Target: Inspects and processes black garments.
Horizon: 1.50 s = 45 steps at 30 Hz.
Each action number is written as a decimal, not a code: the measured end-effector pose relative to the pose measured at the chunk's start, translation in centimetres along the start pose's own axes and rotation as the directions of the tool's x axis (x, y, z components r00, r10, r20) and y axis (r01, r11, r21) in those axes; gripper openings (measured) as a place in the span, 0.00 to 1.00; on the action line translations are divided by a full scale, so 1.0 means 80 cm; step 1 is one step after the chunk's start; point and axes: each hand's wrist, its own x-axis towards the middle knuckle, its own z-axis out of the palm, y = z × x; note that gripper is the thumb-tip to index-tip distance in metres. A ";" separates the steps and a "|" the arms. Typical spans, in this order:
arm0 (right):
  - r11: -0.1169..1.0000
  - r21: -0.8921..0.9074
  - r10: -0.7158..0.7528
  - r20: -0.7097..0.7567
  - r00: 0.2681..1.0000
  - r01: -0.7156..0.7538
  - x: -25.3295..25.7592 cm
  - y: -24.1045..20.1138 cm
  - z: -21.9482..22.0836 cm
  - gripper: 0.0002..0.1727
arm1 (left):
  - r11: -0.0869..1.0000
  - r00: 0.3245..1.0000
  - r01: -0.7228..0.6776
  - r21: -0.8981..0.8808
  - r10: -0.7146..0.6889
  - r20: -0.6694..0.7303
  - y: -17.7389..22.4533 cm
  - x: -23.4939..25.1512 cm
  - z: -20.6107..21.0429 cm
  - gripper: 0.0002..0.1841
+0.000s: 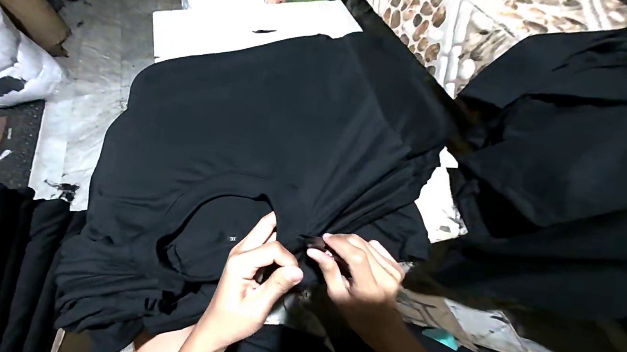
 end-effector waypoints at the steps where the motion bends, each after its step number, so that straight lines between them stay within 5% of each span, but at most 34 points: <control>1: 1.000 0.018 0.000 0.009 1.000 0.000 0.002 -0.001 0.001 0.16 | 0.999 1.000 0.016 -0.036 -0.016 0.002 0.000 -0.001 -0.003 0.16; 21: 1.000 0.003 0.016 -0.005 1.000 -0.016 0.007 -0.005 0.002 0.15 | 0.941 0.996 0.067 -0.330 -0.047 0.070 -0.013 -0.007 -0.017 0.13; 23: 0.982 0.131 0.131 0.038 0.991 -0.135 0.013 -0.001 -0.003 0.21 | 0.985 0.997 0.035 -0.170 -0.023 0.067 -0.008 -0.010 -0.011 0.16; 25: 0.968 0.093 0.213 0.202 0.956 -0.235 0.031 -0.001 -0.011 0.29 | 0.932 0.991 -0.124 0.340 0.103 0.082 0.005 -0.017 0.018 0.18; 26: 0.970 -0.018 0.234 0.356 0.905 -0.244 0.044 -0.004 -0.015 0.30 | 0.750 0.976 -0.216 0.625 0.161 0.144 0.010 -0.022 0.035 0.14; 28: 0.959 -0.173 0.283 0.606 0.744 -0.224 0.065 -0.014 -0.019 0.18 | 0.441 0.970 -0.239 0.865 0.154 0.189 0.011 -0.030 0.056 0.09; 30: 0.972 -0.099 0.233 0.512 0.827 -0.212 0.059 -0.009 -0.016 0.05 | 0.377 0.980 -0.119 0.918 0.196 0.047 0.000 -0.025 0.053 0.08; 31: 0.961 0.040 0.236 0.402 0.885 -0.274 0.050 -0.003 -0.013 0.07 | 0.399 0.975 -0.068 0.915 0.223 -0.025 -0.004 -0.022 0.047 0.09; 32: 0.855 0.291 0.326 0.341 0.882 -0.429 0.043 -0.001 -0.010 0.09 | 0.442 0.969 -0.051 0.896 0.241 -0.063 -0.003 -0.020 0.041 0.11; 34: 0.235 0.684 0.587 0.466 0.662 -0.691 0.036 -0.012 -0.005 0.13 | 0.576 0.965 -0.099 0.812 0.254 -0.062 0.002 -0.023 0.035 0.14; 35: -0.076 0.702 0.619 0.590 0.518 -0.708 0.035 -0.014 -0.004 0.17 | 0.660 0.965 -0.139 0.738 0.257 -0.048 0.005 -0.027 0.034 0.15; 37: -0.405 0.649 0.570 0.730 0.378 -0.644 0.032 -0.011 -0.003 0.21 | 0.777 0.965 -0.194 0.599 0.262 -0.027 0.007 -0.034 0.033 0.16; 39: -0.448 0.631 0.542 0.755 0.370 -0.633 0.030 -0.009 -0.003 0.21 | 0.808 0.965 -0.198 0.555 0.261 -0.036 0.008 -0.035 0.030 0.18; 45: -0.295 0.660 0.576 0.700 0.423 -0.691 0.029 -0.014 -0.004 0.16 | 0.717 0.962 0.009 0.697 0.185 -0.203 0.024 0.008 0.033 0.14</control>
